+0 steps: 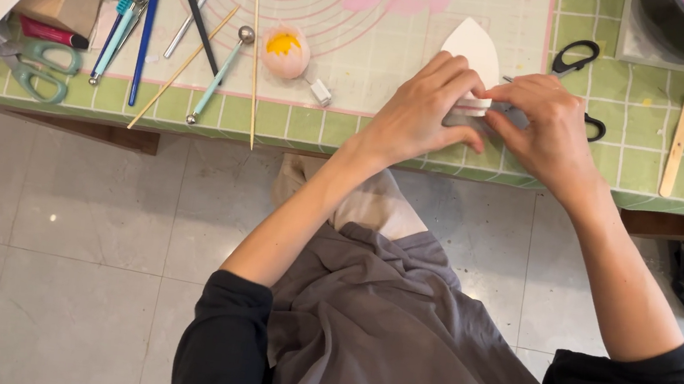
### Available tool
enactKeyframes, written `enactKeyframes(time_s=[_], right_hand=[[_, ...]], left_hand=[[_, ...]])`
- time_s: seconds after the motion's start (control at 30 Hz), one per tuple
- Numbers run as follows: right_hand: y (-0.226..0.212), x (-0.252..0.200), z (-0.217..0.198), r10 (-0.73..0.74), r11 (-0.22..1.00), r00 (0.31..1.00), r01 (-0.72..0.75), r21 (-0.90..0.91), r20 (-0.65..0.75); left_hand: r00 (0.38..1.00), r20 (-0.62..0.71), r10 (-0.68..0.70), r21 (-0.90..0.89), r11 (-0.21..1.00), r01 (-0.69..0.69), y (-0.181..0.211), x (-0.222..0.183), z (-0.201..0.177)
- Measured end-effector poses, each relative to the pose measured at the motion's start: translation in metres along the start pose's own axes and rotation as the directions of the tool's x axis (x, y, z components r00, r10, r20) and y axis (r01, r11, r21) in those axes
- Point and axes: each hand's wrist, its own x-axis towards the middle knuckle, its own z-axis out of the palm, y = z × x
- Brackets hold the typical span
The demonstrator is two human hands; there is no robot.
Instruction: Use a ball tool to shape wax petals and attach them to a flower base as part of candle making.
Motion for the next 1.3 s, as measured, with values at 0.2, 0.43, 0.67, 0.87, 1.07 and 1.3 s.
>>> enactKeyframes(time_s=[0.2,0.43,0.67,0.87,1.07,1.3], right_hand=[[0.0,0.0,-0.001,0.028,0.999,1.0,-0.028,0.023,0.009],[-0.019,0.007,-0.013,0.056,0.995,0.998,-0.056,0.086,0.001],[0.009,0.004,0.0,-0.092,0.992,0.996,0.091,-0.086,-0.011],[0.011,0.008,-0.005,-0.14,0.985,0.99,0.142,-0.098,0.027],[0.012,0.006,-0.002,-0.097,0.991,0.994,0.1,-0.083,0.042],[-0.015,0.024,-0.009,-0.141,0.978,0.989,0.131,-0.16,-0.052]], left_hand=[[0.998,-0.023,-0.059,0.246,0.967,0.063,-0.026,-0.016,0.029],[0.99,0.014,-0.141,0.033,0.99,0.14,-0.039,-0.009,0.032],[0.995,0.03,-0.097,0.056,0.994,0.095,-0.021,-0.007,0.006],[0.999,-0.022,-0.027,0.195,0.98,0.031,-0.008,-0.008,0.0],[0.998,-0.058,0.003,0.315,0.949,0.015,-0.035,-0.016,0.024],[0.997,-0.077,0.026,0.258,0.966,-0.005,-0.041,-0.006,0.024]])
